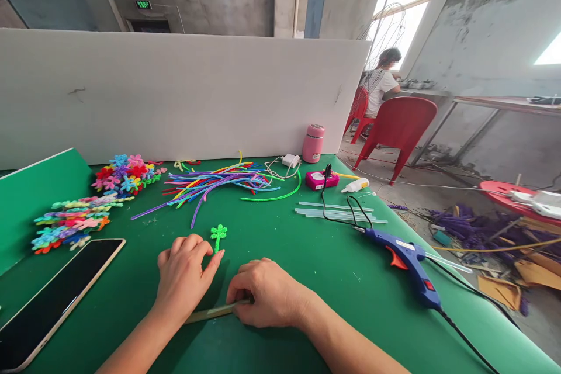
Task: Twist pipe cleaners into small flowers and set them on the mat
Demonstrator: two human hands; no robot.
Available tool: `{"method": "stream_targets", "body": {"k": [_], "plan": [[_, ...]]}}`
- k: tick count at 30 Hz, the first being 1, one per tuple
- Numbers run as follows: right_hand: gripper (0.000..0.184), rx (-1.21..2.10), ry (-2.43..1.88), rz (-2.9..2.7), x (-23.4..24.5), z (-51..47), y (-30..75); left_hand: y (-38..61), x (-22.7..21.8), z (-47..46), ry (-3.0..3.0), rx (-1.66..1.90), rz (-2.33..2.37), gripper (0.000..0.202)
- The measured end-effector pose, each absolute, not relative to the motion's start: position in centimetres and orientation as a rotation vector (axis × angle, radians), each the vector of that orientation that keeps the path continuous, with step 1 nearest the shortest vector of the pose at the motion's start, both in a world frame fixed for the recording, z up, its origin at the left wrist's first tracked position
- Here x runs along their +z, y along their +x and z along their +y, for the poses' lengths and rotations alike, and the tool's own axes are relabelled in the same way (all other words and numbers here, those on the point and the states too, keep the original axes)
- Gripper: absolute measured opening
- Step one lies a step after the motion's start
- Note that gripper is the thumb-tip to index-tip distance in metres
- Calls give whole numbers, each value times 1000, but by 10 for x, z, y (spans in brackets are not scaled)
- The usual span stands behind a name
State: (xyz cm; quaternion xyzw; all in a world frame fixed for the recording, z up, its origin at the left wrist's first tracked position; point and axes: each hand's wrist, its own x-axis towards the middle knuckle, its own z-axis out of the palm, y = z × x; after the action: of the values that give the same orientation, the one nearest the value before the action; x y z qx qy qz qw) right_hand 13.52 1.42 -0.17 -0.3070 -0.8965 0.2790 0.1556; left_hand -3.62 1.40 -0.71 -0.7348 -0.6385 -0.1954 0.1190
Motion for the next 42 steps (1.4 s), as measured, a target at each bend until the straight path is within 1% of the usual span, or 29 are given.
{"method": "stream_targets", "body": {"k": [4,8,13,19,23,26,28,31,34,37,42], "plan": [[12,752,-902,-2597,-1,13,134,-29,-10,10,-2362,-675,-1678,20],[9,678,-906,-2645,-1,12,133,-24,-13,6,-2564,-702,-1523,27],[7,650,-902,-2638,-2,13,132,-24,-11,5,-2586,-727,-1537,29],[7,709,-925,-2546,-4,15,131,-23,-10,5,-2599,-684,-1621,32],[9,794,-1065,-2292,-2,19,135,-24,-9,7,-2605,-637,-1722,30],[16,802,-1212,-1946,-5,35,141,-25,-7,5,-2636,-661,-1720,21],[21,789,-1296,-1814,-10,51,145,-25,-5,2,-2717,-659,-1670,17],[23,667,-1472,-1837,-17,75,149,-23,-5,-1,-2845,-607,-1565,18],[24,540,-1560,-1883,-18,95,149,-22,-7,-2,-2857,-526,-1526,5],[26,346,-1645,-1948,-12,113,147,-21,-9,1,-2802,-460,-1557,12],[25,95,-1736,-2102,-6,143,147,-23,-13,6,-2633,-424,-1674,16]]}}
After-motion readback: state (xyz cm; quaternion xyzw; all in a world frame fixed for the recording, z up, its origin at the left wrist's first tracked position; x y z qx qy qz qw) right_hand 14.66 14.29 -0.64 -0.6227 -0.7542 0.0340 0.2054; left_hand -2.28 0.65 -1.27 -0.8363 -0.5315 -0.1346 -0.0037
